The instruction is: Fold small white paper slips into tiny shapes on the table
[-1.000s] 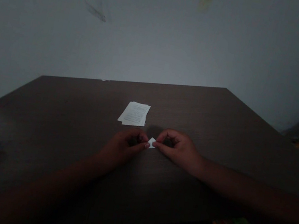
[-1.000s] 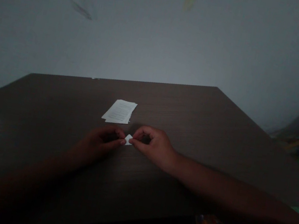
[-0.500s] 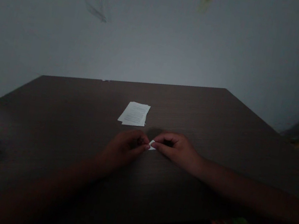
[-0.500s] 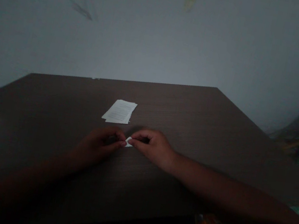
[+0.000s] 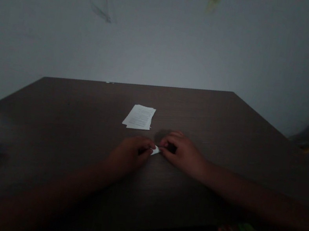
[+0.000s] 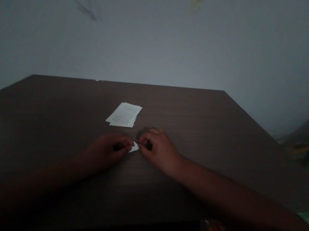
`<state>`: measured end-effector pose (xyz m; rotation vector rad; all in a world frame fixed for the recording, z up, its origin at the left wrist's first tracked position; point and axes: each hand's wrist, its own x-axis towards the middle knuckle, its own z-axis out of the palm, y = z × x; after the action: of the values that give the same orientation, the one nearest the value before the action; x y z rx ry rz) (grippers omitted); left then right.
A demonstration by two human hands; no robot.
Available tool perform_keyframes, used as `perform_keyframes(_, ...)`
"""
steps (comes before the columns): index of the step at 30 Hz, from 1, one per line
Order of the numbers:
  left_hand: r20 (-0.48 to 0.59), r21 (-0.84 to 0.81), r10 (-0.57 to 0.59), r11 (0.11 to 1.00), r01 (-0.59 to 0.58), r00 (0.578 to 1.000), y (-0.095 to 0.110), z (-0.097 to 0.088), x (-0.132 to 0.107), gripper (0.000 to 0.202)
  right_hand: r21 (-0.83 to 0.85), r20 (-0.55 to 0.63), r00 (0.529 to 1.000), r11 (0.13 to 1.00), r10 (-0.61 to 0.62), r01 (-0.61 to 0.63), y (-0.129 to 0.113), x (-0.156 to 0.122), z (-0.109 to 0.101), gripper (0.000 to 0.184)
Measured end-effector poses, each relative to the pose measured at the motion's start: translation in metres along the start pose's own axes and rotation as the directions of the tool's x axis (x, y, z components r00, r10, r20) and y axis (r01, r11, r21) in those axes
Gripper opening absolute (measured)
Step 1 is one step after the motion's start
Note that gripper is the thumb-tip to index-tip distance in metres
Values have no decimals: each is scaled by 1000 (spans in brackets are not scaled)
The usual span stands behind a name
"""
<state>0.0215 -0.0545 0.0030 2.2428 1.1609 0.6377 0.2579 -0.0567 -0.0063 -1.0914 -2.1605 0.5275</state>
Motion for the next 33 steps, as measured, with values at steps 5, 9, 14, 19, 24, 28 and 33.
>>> perform_keyframes(5,8,130,-12,991,11,1000,1,-1,-1,18,-130,196,976,984,-93,120,-7,-4,-2,18)
perform_keyframes(9,19,219,-29,975,24,999,5,-2,0,16,-205,254,962,966,-103,158,-14,-8,0,21)
perform_keyframes(14,69,263,-77,963,56,995,10,-3,2,18,-295,271,956,935,-114,195,-19,-10,0,23)
perform_keyframes(19,109,263,-128,960,96,986,15,-7,3,18,-409,299,948,884,-105,226,-23,-13,1,28)
perform_keyframes(24,115,256,-107,964,74,988,13,-9,3,18,-431,310,947,876,-82,217,-26,-15,2,34)
perform_keyframes(28,107,240,-55,970,28,993,10,-9,3,17,-457,323,944,863,-64,215,-27,-15,2,38)
perform_keyframes(33,107,253,-73,966,44,992,13,-10,3,20,-474,317,946,854,-63,216,-26,-16,3,40)
